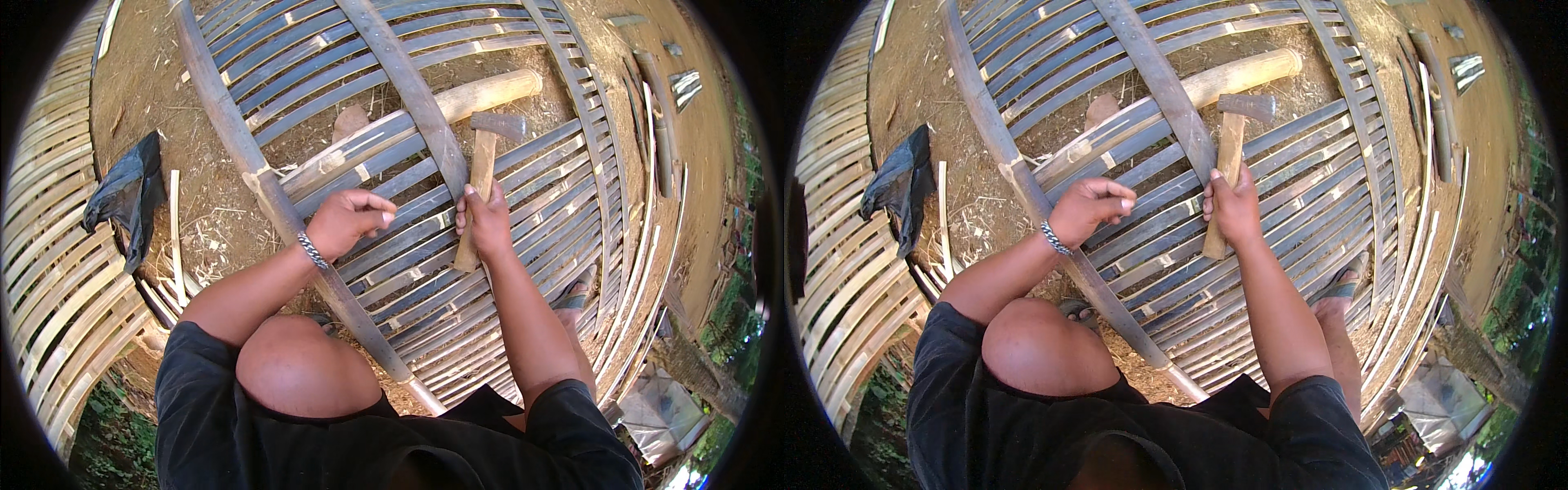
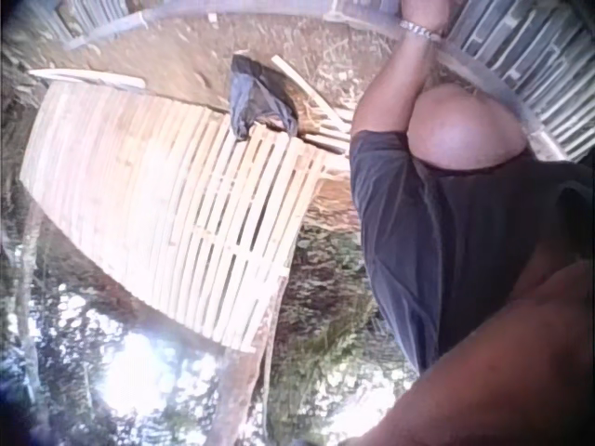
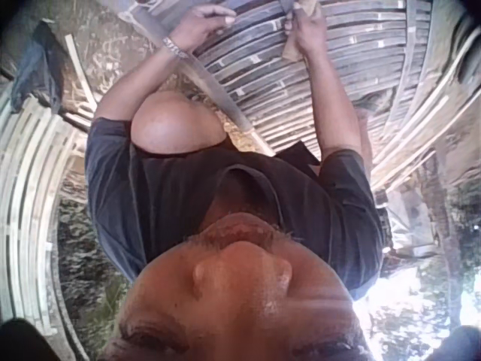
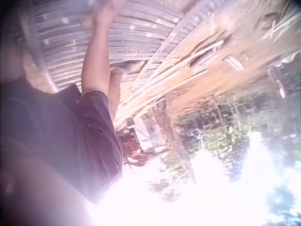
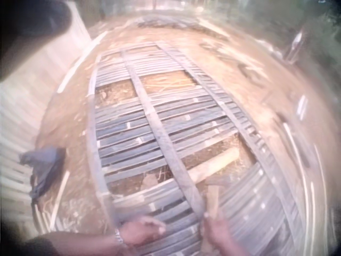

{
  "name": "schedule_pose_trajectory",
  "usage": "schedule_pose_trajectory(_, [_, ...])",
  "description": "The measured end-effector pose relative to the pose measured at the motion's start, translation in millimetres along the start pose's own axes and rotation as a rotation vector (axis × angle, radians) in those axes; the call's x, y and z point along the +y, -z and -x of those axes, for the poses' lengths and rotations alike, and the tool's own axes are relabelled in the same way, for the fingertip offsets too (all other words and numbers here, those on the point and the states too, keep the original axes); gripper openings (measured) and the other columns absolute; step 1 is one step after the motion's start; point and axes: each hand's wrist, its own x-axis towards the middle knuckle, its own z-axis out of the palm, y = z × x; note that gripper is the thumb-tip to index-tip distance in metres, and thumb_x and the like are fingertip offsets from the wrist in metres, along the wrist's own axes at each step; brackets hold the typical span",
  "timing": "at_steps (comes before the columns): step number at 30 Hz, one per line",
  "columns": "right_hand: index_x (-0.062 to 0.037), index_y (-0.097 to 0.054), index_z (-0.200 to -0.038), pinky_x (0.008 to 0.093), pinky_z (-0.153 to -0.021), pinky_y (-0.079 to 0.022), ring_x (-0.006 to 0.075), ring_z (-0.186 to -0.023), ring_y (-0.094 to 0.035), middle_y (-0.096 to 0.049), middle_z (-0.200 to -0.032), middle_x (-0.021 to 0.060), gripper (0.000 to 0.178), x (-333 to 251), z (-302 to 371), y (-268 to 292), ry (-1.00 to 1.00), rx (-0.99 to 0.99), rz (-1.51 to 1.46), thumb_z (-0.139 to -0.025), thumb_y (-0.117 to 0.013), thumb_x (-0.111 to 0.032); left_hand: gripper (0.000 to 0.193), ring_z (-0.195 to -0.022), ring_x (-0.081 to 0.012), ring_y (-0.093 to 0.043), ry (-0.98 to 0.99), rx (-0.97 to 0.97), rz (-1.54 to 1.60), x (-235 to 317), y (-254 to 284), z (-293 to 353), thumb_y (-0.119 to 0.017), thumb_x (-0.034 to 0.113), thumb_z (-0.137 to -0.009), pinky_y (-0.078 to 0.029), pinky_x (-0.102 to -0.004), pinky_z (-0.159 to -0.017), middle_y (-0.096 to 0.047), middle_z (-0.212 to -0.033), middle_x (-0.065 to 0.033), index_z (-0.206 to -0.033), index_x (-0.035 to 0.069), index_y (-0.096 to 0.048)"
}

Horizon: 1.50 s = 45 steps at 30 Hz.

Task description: The person is assembling a bamboo lattice structure on the ground, positioning a horizontal bamboo piece and using a hammer to drive it into place. They also move small bamboo offcuts aside.

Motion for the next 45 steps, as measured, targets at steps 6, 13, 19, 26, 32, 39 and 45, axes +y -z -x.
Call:
schedule_pose_trajectory(6, [-0.0061,-0.043,-0.120,0.0288,-0.047,-0.047,0.0132,-0.054,-0.054,-0.055,-0.076,0.0046,0.025,3,-2,6,0.001,-0.006,0.011,-0.103,-0.058,-0.015,0.024,-0.076,-0.0067,-0.064,-0.289,0.197,-0.297,37,5,-35,-0.070,0.014,-0.093,-0.051,-0.0228,-0.070,-0.073,-0.087,-0.0032,-0.112,0.001,-0.074])
schedule_pose_trajectory(13, [-0.0065,-0.043,-0.123,0.0286,-0.047,-0.046,0.0134,-0.054,-0.053,-0.055,-0.076,0.0048,0.028,2,-1,4,-0.001,-0.018,-0.006,-0.102,-0.058,-0.015,0.028,-0.080,-0.0089,-0.065,-0.445,0.253,-0.230,56,6,-96,-0.068,0.018,-0.095,-0.052,-0.0247,-0.074,-0.073,-0.090,-0.0046,-0.115,-0.001,-0.071])
schedule_pose_trajectory(19, [-0.0045,-0.043,-0.125,0.0286,-0.047,-0.046,0.0134,-0.054,-0.053,-0.055,-0.077,0.0054,0.030,0,-1,6,-0.002,-0.024,-0.006,-0.102,-0.058,-0.015,0.024,-0.075,-0.0124,-0.069,-0.524,0.370,-0.479,73,4,-120,-0.071,0.024,-0.092,-0.053,-0.0289,-0.070,-0.076,-0.088,-0.0073,-0.105,0.004,-0.076])
schedule_pose_trajectory(26, [-0.0010,-0.041,-0.135,0.0283,-0.047,-0.048,0.0122,-0.055,-0.055,-0.056,-0.076,0.0046,0.038,0,-2,7,-0.005,-0.024,-0.006,-0.102,-0.057,-0.012,0.021,-0.088,-0.0249,-0.066,-0.809,0.460,-0.703,72,-6,-152,-0.076,0.027,-0.085,-0.051,-0.0351,-0.078,-0.071,-0.091,-0.0085,-0.093,0.008,-0.079])
schedule_pose_trajectory(32, [-0.0042,-0.044,-0.125,0.0274,-0.048,-0.046,0.0118,-0.055,-0.053,-0.055,-0.076,0.0039,0.028,-3,-1,5,-0.013,-0.027,-0.010,-0.103,-0.058,-0.014,0.019,-0.085,-0.0276,-0.065,-0.778,0.462,-0.704,69,-4,-159,-0.077,0.027,-0.083,-0.051,-0.0381,-0.078,-0.069,-0.087,-0.0085,-0.089,0.010,-0.080])
schedule_pose_trajectory(39, [-0.0044,-0.044,-0.123,0.0275,-0.048,-0.046,0.0119,-0.056,-0.054,-0.055,-0.076,0.0038,0.026,-2,-1,5,-0.031,-0.011,0.007,-0.103,-0.058,-0.014,0.017,-0.089,-0.0272,-0.064,-0.798,0.463,-0.737,68,-6,-159,-0.077,0.027,-0.084,-0.050,-0.0387,-0.081,-0.070,-0.086,-0.0073,-0.089,0.011,-0.080])
schedule_pose_trajectory(45, [-0.0038,-0.044,-0.122,0.0277,-0.048,-0.047,0.0117,-0.055,-0.053,-0.055,-0.076,0.0037,0.025,-3,-1,4,-0.018,-0.009,0.027,-0.103,-0.057,-0.015,0.018,-0.090,-0.0262,-0.066,-0.904,0.491,-0.865,67,-6,-159,-0.077,0.025,-0.085,-0.051,-0.0368,-0.081,-0.071,-0.093,-0.0082,-0.091,0.008,-0.079])
